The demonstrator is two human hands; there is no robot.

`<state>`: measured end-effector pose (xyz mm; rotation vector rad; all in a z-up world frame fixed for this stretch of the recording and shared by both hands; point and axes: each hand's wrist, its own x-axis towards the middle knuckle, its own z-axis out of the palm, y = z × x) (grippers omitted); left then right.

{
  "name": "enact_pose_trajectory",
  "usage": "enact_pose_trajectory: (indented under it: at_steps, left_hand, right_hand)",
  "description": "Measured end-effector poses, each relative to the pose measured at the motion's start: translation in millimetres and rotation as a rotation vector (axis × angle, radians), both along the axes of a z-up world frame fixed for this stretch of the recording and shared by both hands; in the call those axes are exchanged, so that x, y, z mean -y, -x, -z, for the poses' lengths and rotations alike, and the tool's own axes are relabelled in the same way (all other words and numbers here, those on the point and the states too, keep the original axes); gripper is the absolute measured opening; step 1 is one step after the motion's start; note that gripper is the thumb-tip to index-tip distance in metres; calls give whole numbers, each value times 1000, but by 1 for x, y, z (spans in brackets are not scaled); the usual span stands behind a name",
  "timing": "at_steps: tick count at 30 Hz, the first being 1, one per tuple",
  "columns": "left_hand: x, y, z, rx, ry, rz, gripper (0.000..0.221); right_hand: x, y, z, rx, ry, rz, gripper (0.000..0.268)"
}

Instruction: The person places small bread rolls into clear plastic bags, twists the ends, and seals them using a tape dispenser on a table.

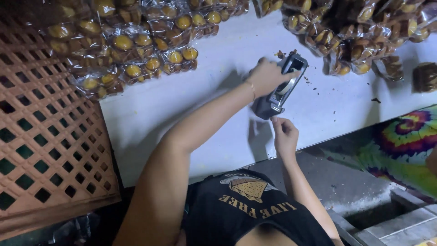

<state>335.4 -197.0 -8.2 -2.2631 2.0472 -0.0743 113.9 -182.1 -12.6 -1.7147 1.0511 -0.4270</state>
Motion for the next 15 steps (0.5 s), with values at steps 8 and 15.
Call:
enact_pose_trajectory:
  at_steps: [8,15]
  left_hand:
    - [-59,57,-16,-118,76,45,32]
    - [-141,70,-46,-925,331,-347,60]
  right_hand:
    - [10,0,34,36,-20,-16,29]
    - [36,12,-10,-502,818,-397,27]
